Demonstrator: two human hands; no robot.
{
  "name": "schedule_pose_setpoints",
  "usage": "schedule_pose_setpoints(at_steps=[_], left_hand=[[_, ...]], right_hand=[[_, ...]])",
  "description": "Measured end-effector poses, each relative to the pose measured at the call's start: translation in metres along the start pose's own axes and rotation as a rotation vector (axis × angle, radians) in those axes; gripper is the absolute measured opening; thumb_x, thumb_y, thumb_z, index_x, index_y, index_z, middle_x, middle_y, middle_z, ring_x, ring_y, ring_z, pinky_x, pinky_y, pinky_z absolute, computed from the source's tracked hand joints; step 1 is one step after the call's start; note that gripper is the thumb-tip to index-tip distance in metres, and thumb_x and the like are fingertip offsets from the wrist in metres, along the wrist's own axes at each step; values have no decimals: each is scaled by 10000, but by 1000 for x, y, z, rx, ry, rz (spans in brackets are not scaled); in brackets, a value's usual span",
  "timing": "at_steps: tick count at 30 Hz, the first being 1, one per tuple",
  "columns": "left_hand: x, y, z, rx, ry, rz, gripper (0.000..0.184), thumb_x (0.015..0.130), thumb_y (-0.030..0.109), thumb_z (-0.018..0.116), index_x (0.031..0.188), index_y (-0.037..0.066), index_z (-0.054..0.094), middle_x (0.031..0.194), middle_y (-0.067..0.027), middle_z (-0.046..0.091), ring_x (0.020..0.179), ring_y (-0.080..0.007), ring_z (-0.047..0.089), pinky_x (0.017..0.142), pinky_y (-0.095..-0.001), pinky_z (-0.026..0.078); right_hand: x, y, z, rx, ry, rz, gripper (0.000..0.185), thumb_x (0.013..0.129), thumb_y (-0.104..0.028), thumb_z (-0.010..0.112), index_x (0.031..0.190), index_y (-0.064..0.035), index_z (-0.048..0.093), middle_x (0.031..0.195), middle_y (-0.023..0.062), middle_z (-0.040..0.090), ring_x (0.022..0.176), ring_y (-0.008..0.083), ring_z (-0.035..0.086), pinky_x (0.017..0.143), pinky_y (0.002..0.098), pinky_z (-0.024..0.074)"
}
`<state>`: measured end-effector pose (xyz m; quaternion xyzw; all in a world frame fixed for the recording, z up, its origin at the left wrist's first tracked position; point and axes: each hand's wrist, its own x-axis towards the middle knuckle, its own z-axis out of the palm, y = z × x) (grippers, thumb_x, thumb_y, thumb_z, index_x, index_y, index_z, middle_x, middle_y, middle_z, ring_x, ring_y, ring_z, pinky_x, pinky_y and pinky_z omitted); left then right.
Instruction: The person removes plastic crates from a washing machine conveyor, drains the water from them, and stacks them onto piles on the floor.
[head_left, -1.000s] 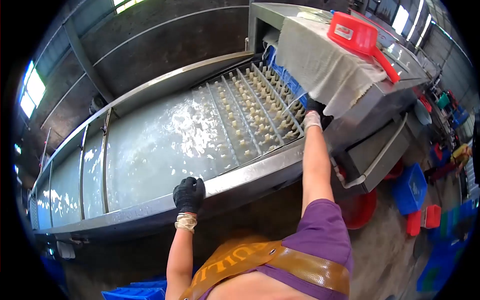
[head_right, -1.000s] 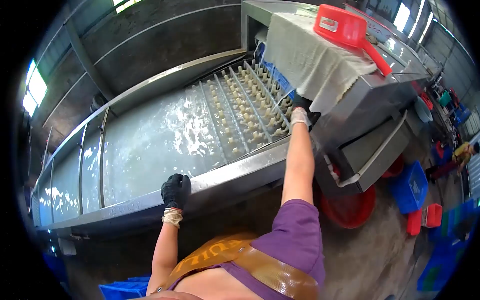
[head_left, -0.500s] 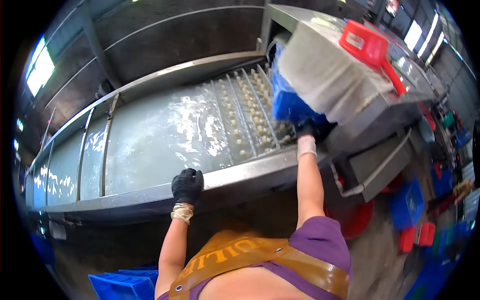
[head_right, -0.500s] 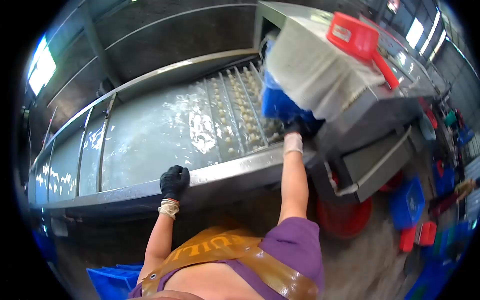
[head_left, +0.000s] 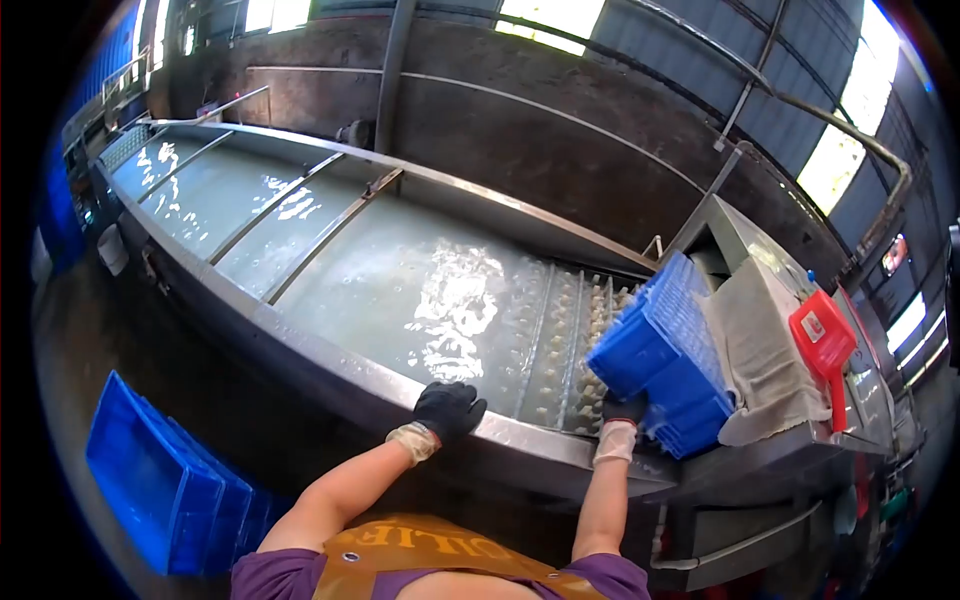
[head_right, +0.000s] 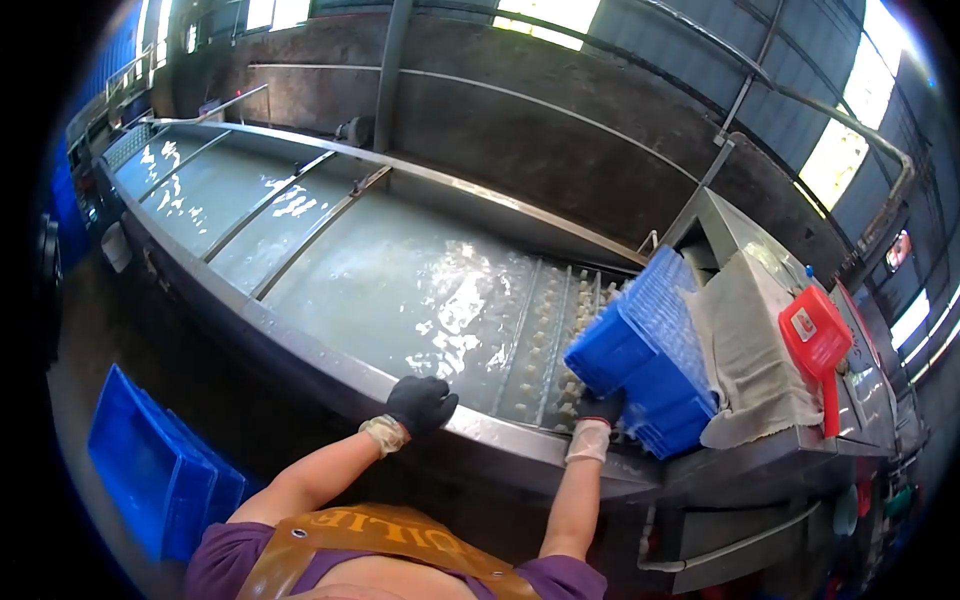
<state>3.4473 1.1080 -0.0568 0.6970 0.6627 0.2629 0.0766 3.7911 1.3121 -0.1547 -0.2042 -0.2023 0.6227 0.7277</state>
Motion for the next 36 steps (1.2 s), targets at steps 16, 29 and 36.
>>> schedule_pose_setpoints(at_steps=[16,29,36], left_hand=[[-45,-49,0,-1327,356,-253,171,786,37,598,957,29,594,834,-25,610,799,-95,571,739,-257,478],[-175,-120,-161,-88,1222,-233,740,733,344,705,1276,74,281,1181,-172,442,1016,-267,490,812,-419,449],[-261,-88,-118,-2023,709,-689,631,721,407,702,1205,149,390,991,-113,475,917,-296,512,695,-448,481]], right_hand=[[-159,19,204,-703,-99,-275,457,744,-156,611,1131,31,456,1017,123,564,882,264,556,772,381,450],[-318,128,353,-1267,-976,-1125,543,542,-103,628,1073,-37,534,891,147,605,800,314,600,710,366,481],[-368,148,376,-1268,-1574,-1127,491,525,-90,614,1013,-80,563,896,134,604,809,319,588,708,393,474]])
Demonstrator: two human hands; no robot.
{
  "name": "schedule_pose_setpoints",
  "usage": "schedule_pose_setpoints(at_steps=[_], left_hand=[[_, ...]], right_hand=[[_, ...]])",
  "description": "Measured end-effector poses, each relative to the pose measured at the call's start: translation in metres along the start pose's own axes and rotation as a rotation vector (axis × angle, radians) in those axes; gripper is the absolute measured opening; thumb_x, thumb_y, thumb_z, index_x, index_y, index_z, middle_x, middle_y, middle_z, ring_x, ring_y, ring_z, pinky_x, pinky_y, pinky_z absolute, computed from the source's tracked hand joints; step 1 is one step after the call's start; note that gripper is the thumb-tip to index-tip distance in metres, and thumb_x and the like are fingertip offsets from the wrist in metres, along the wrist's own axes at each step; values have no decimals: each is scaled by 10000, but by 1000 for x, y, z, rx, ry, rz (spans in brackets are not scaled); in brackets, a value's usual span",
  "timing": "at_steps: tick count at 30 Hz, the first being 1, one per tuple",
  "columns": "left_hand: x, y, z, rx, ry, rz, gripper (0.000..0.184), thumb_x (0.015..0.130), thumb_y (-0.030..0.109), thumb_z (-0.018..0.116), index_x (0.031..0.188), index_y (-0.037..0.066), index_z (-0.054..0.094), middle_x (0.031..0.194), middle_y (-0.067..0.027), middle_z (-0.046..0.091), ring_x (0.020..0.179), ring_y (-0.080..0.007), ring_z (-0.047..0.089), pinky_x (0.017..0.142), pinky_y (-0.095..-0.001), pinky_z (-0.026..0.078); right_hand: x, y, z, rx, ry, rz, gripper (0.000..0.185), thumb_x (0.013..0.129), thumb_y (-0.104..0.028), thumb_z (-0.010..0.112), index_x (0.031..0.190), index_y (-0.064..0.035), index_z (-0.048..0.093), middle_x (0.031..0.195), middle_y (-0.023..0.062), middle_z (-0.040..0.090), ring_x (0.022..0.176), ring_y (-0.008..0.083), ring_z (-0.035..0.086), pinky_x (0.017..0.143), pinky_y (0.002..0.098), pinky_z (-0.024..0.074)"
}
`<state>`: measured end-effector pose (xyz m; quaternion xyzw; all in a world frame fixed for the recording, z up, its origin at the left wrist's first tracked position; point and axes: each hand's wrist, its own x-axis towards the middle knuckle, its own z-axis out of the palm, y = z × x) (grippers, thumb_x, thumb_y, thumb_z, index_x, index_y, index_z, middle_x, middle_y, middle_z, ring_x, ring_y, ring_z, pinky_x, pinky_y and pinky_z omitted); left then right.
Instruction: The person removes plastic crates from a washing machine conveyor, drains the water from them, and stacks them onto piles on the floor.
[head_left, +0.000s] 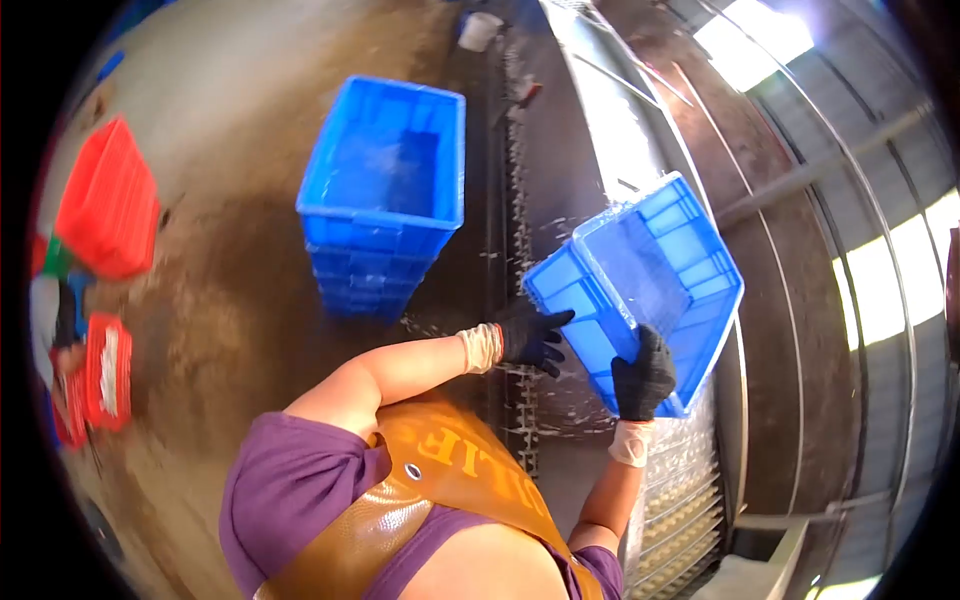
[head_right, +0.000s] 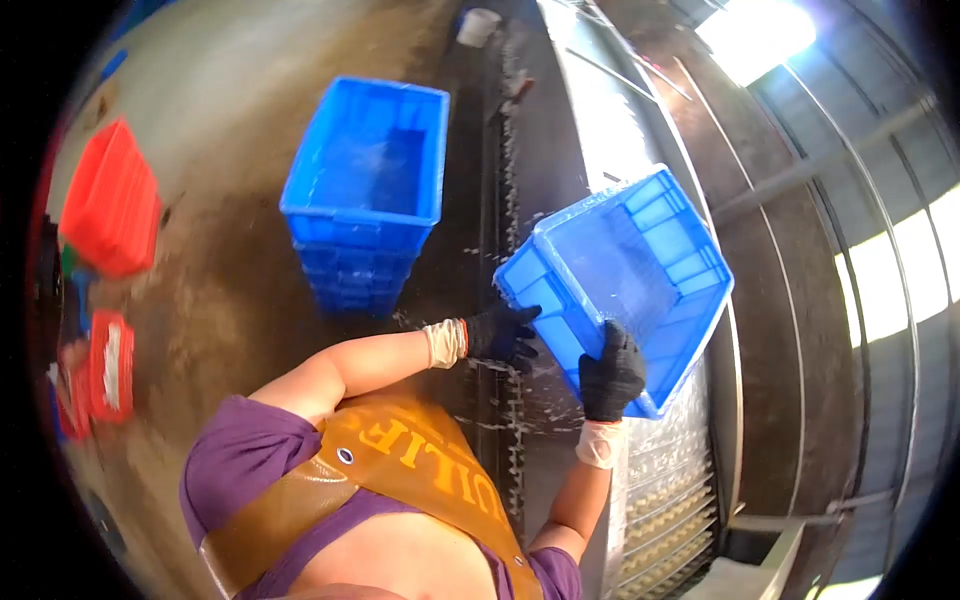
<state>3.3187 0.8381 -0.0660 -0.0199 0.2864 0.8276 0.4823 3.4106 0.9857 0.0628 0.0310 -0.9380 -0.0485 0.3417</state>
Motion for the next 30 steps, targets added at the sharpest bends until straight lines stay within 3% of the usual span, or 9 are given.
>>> schedule_pose_setpoints(at_steps=[1,4,6,8,14,17,20,22,30], left_hand=[[1,-12,-7,-39,-79,1,595,734,378,697,1198,149,404,976,-109,480,901,-301,519,701,-466,483],[-15,-20,12,-103,-219,45,547,763,277,684,1210,111,416,1006,-104,527,889,-293,556,718,-462,497],[-30,-17,37,-28,-293,310,541,773,203,668,1220,53,403,1086,-115,554,916,-268,582,715,-417,510],[-50,-2,45,-171,-284,332,474,804,130,605,1213,13,397,1118,-154,552,939,-274,585,756,-401,505],[-78,29,0,-431,-75,252,408,833,144,544,1180,-16,401,1099,-190,529,968,-328,545,849,-479,446],[-67,38,-63,-355,-134,550,393,823,161,545,1149,-19,422,1127,-207,493,971,-354,516,835,-491,442],[-68,55,-130,-448,90,640,408,808,199,561,1144,9,431,1131,-198,474,977,-350,499,809,-456,454],[-93,67,-145,-252,485,732,469,793,239,581,1178,34,408,1107,-180,480,995,-334,492,817,-438,443],[-132,80,-163,-323,876,652,533,737,261,649,1182,72,424,1091,-135,461,936,-296,488,840,-478,410]], right_hand=[[7,-13,3,-16,48,-91,441,542,-68,573,982,-99,550,807,109,572,725,317,565,612,410,456],[15,-23,-12,25,74,-166,471,538,-75,585,1006,-94,540,837,111,584,746,316,572,631,407,463],[21,-23,-36,97,112,-251,501,536,-99,611,1030,-81,532,912,121,599,799,317,580,678,398,473],[42,-36,-43,188,92,-325,495,548,-96,608,1036,-77,529,921,126,596,809,317,577,690,400,469],[94,-97,-8,323,-51,-574,508,554,-97,610,1052,-86,509,908,114,580,823,316,560,696,398,454],[110,-138,19,352,-149,-615,481,574,-103,619,1039,-113,496,887,98,568,834,303,549,691,397,447],[120,-182,64,435,-251,-705,473,598,-118,632,1047,-143,487,888,105,562,831,304,553,687,412,448],[124,-213,85,404,-203,-695,466,592,-111,635,1033,-159,490,865,105,559,816,308,555,670,422,450],[184,-269,131,384,-196,-733,510,581,-134,664,1064,-158,501,928,101,580,845,315,568,690,426,463]])
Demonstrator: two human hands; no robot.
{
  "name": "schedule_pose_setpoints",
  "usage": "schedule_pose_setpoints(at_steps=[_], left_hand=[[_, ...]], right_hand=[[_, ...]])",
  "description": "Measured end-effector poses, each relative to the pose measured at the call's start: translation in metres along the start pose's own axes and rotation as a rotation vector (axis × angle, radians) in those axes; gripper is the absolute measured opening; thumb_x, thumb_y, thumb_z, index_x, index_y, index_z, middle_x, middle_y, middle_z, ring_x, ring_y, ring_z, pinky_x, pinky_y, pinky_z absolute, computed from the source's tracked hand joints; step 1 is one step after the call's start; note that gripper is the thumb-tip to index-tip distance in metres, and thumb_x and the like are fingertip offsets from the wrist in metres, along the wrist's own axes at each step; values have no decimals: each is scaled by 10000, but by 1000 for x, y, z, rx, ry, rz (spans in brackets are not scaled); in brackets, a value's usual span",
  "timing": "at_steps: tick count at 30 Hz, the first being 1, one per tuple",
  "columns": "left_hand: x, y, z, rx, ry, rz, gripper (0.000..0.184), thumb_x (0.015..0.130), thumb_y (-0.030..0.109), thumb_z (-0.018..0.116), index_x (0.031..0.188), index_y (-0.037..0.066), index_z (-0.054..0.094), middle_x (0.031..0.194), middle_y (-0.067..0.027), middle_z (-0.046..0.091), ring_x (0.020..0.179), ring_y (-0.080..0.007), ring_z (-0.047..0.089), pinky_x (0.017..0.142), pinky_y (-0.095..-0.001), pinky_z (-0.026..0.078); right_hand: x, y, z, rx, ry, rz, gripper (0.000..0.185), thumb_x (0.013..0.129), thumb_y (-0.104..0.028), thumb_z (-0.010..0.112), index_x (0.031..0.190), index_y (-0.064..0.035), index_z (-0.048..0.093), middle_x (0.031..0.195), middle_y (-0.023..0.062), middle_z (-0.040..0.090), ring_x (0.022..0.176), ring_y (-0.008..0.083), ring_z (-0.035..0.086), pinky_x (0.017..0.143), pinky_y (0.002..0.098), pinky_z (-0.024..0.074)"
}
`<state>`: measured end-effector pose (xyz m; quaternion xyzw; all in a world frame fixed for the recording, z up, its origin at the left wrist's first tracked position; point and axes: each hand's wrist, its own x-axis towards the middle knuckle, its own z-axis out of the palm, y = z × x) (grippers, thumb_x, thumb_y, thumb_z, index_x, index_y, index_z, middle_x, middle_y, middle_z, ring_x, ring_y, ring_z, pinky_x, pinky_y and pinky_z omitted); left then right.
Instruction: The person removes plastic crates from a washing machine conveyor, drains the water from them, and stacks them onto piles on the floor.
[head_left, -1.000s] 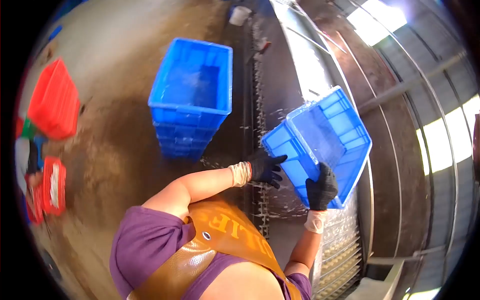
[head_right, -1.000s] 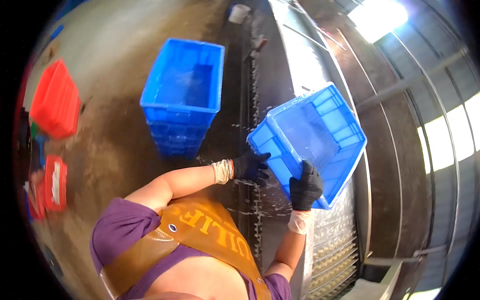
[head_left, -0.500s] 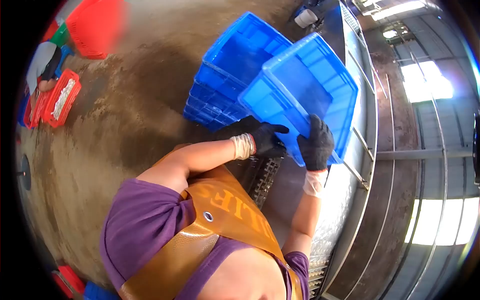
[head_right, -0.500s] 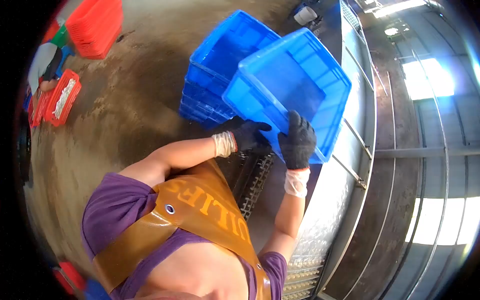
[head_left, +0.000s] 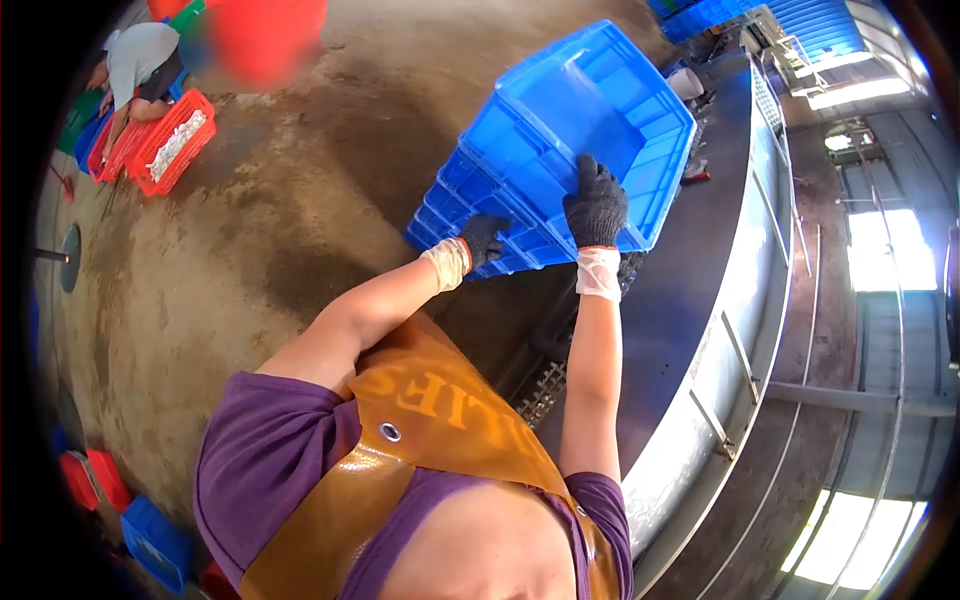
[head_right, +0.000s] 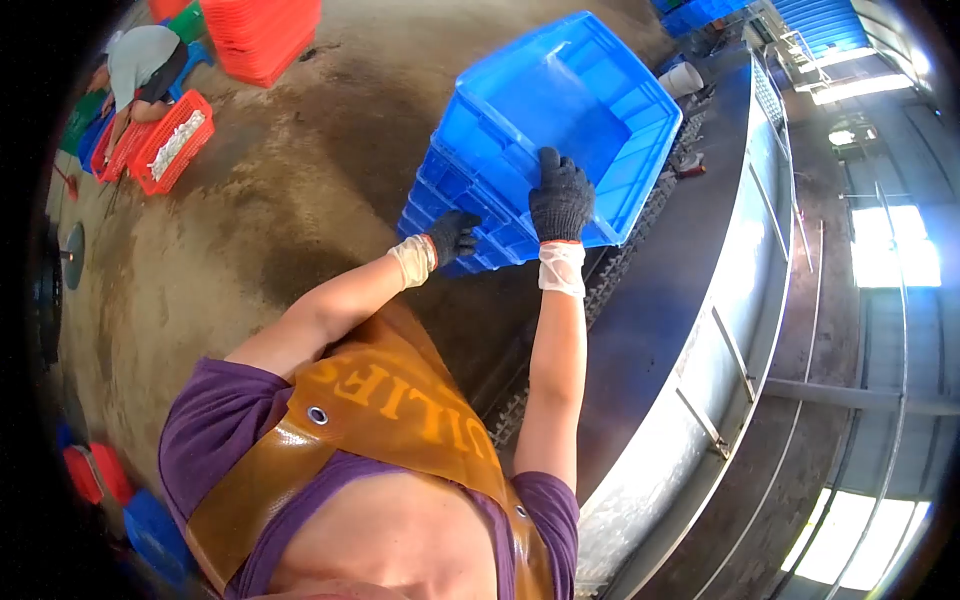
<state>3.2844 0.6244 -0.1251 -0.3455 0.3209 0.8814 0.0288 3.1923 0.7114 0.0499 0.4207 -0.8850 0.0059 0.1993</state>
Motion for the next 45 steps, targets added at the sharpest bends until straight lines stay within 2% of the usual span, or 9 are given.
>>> schedule_pose_setpoints(at_steps=[7,12,17,19,22,31,33,40,45], left_hand=[[19,-32,-5,78,-86,-137,348,832,289,501,1113,84,506,1037,-87,512,881,-242,510,804,-395,431],[54,-119,4,261,-660,-44,349,869,356,430,1150,155,480,1119,-48,524,912,-173,526,793,-350,439],[12,-162,43,519,-987,-259,297,898,283,369,1009,104,578,917,-30,610,798,-142,564,734,-322,473],[14,-185,66,543,-661,-948,190,846,262,502,886,95,583,807,-70,586,780,-230,561,709,-389,471],[-5,-223,97,797,-676,-813,219,794,232,583,966,107,531,943,-70,547,851,-270,543,692,-393,455],[-234,-336,225,884,-1935,301,386,755,77,639,1114,36,499,1030,-86,539,920,-198,536,819,-289,441],[-274,-354,237,861,-2334,1037,519,658,161,706,1119,34,501,1045,-146,545,953,-297,534,907,-357,396],[-339,-397,223,1745,-2539,1403,741,574,462,735,1169,104,476,1018,-162,587,934,-320,565,776,-404,457],[-331,-413,219,1369,-2623,1363,595,637,385,694,1119,89,508,987,-155,594,881,-327,577,768,-406,456]], right_hand=[[-13,-1,7,-3,49,75,606,563,-193,711,1126,-180,487,902,87,550,894,288,540,732,420,442],[-90,-8,19,118,301,10,543,669,-174,592,1198,-127,479,1261,156,421,1161,364,398,976,502,312],[-277,-16,65,464,15,653,416,666,-196,652,1060,-108,551,1032,135,565,993,318,531,840,409,440],[-350,-29,31,464,-2,1024,369,702,-191,626,1054,-101,558,1002,136,579,962,306,547,834,396,444],[-420,-73,-20,151,127,1387,329,710,-166,593,1032,-100,585,983,143,589,921,316,553,812,394,451],[-557,-219,-143,-551,436,2047,368,749,-170,571,1098,-55,542,1033,151,572,966,310,537,851,385,423],[-575,-242,-146,-628,487,2096,371,753,-171,569,1106,-58,546,1034,152,571,959,311,539,852,383,424],[-677,-243,-195,-961,778,2000,342,777,-166,557,1100,-52,549,1053,152,575,961,325,548,835,381,433],[-868,-227,-226,-1151,685,2429,386,769,-279,546,1071,-39,562,1041,170,589,963,348,547,864,400,412]])
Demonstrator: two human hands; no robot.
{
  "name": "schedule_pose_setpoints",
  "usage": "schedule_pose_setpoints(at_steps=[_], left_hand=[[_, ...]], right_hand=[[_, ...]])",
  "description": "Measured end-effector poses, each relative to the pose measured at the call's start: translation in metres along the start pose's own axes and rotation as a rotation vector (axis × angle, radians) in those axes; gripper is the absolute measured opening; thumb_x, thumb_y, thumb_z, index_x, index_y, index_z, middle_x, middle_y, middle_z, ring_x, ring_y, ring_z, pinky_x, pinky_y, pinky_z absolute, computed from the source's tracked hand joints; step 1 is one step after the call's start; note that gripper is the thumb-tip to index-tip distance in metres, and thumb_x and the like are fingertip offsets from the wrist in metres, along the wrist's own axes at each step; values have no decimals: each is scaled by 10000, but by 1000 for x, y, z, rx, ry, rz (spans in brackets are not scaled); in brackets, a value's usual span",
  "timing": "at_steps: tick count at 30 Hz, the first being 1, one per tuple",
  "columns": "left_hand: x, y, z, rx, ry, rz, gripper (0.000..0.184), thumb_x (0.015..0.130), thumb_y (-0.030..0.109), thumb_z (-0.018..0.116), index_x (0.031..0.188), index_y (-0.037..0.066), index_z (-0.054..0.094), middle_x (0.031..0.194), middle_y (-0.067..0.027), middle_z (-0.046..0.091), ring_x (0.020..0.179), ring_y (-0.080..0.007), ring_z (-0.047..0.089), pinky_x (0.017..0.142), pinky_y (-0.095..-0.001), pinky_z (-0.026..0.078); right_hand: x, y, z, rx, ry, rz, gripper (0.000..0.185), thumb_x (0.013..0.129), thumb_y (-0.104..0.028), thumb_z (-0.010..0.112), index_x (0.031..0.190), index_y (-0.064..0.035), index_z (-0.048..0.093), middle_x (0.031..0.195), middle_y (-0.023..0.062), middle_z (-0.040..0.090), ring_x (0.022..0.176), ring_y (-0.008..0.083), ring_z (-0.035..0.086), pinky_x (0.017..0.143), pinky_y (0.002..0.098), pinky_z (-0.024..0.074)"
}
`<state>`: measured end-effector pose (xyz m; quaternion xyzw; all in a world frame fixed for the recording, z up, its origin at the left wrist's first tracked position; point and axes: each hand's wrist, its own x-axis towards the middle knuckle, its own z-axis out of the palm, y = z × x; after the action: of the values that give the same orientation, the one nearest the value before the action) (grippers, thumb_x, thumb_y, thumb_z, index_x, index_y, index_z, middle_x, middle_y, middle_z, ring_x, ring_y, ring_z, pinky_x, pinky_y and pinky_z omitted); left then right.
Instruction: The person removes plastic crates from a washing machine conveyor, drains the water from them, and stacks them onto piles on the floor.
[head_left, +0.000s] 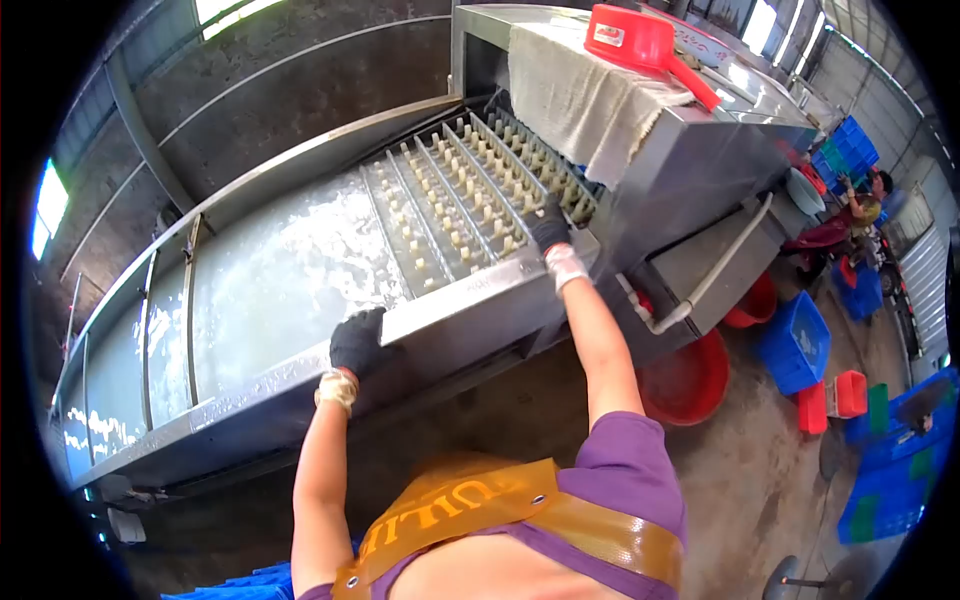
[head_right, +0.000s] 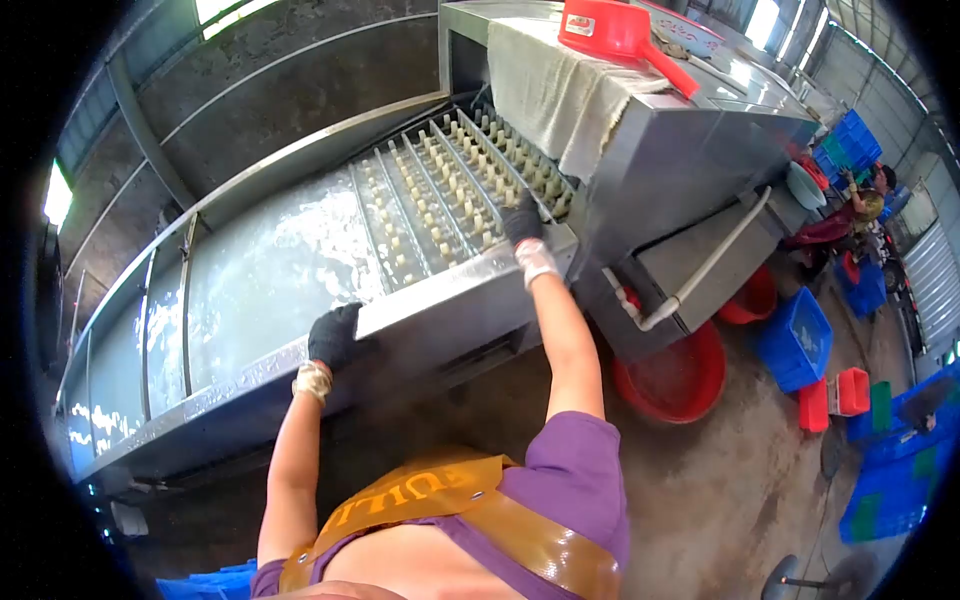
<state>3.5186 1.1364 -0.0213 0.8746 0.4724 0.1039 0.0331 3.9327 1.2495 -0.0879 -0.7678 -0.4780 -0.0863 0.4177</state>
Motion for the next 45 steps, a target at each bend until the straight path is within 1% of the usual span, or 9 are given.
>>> schedule_pose_setpoints(at_steps=[6,15,17,22,28,29,30,34,45], left_hand=[[11,-6,15,26,45,33,422,703,296,617,1067,100,531,840,-94,574,784,-279,564,688,-391,432],[29,5,14,-45,-83,-38,595,617,416,692,1086,97,511,918,-103,582,843,-280,560,749,-394,428],[30,11,11,-47,-19,-37,598,612,425,695,1082,101,517,924,-104,577,846,-279,558,748,-395,428],[35,12,23,-57,0,-9,609,603,431,700,1085,100,531,900,-113,598,836,-283,572,740,-391,440],[26,3,45,24,69,-4,586,601,329,718,1104,105,513,932,-109,603,844,-291,583,727,-392,456],[26,-5,54,67,77,-4,531,638,310,692,1098,111,516,922,-101,606,841,-285,586,712,-388,456],[25,-2,45,55,97,27,451,682,272,641,1088,116,519,907,-92,605,831,-276,586,703,-384,451],[25,4,39,3,0,-20,390,722,286,606,1063,113,530,907,-95,600,870,-275,570,758,-399,430],[19,18,10,-95,-4,-87,351,739,194,549,1077,101,532,912,-116,587,848,-281,584,741,-390,456]], right_hand=[[129,127,85,-608,-209,146,522,850,-432,361,1155,-39,519,1267,132,470,1173,322,399,1011,381,259],[178,133,104,752,620,-110,548,873,-428,366,1280,-61,396,1360,105,364,1239,291,306,1047,396,198],[187,132,120,-568,599,9,485,888,-384,363,1241,-61,439,1338,115,392,1221,254,343,1026,365,251],[112,40,207,326,-245,7,558,667,-297,695,1120,-35,503,1089,209,551,1008,303,519,874,355,412],[71,-30,194,873,10,414,377,669,-152,692,982,-12,537,853,144,584,597,219,550,536,395,452],[69,-27,174,1038,229,296,273,743,-190,618,948,-18,568,909,135,626,781,289,576,724,355,456],[84,17,191,521,545,50,251,761,-226,603,981,-106,610,909,153,616,745,246,597,656,375,488],[111,87,140,-249,21,66,333,865,-254,456,1144,-89,531,1123,111,549,1066,255,503,874,344,414],[153,83,119,-214,-117,364,483,859,-398,434,1228,-86,454,1245,85,455,1146,252,422,944,393,342]])
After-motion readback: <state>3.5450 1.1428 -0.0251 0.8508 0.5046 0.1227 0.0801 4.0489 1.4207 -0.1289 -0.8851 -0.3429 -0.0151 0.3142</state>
